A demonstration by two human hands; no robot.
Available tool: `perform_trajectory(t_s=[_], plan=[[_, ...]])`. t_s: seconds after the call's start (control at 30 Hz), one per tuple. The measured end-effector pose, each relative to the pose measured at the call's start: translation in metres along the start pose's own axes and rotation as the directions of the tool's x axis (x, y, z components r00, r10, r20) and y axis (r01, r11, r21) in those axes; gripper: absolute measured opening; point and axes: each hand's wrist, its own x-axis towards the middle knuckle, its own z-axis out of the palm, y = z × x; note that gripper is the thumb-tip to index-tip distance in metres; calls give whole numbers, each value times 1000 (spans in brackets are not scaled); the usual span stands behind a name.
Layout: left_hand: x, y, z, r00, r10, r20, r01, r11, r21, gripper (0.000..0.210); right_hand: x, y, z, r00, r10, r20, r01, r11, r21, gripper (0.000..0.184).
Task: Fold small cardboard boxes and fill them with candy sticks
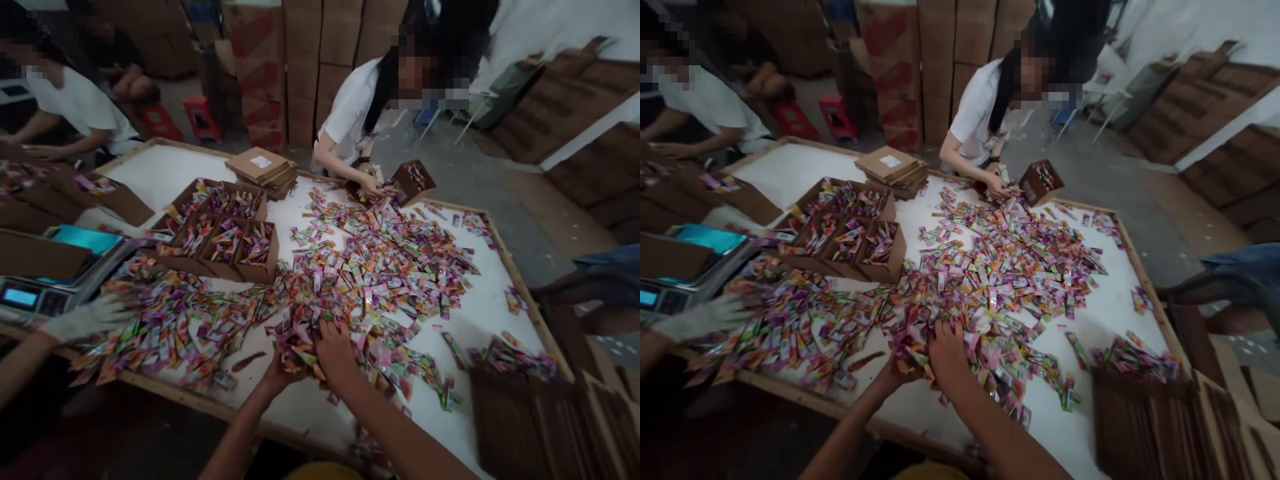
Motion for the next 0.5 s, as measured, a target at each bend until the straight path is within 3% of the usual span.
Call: perform_trajectory(t_s=[0.1,0.17,0.2,0.27,0.37,0.43,0.5], plan=[[8,5,-35,993,111,33,-105,985,-135,78,4,-10,-12,994,-26,108,28,999,-16,28],[15,17,-50,968,245,57,-238,966,-103,104,-6,0,-34,987,-89,134,77,993,88,53],[19,26,-55,942,328,76,-325,945,-45,105,-14,8,-45,990,-83,111,67,989,134,68],[24,46,-61,859,494,134,-505,860,70,94,-32,24,-61,997,73,39,-78,983,163,89],[28,76,-58,732,635,247,-681,696,229,69,-51,36,-60,920,390,31,-389,906,165,93],[30,89,-46,668,625,405,-744,579,334,48,-50,26,-46,908,417,47,-419,893,163,77],[32,97,-25,629,525,574,-775,482,408,30,-39,3,-28,943,328,54,-332,933,140,55]])
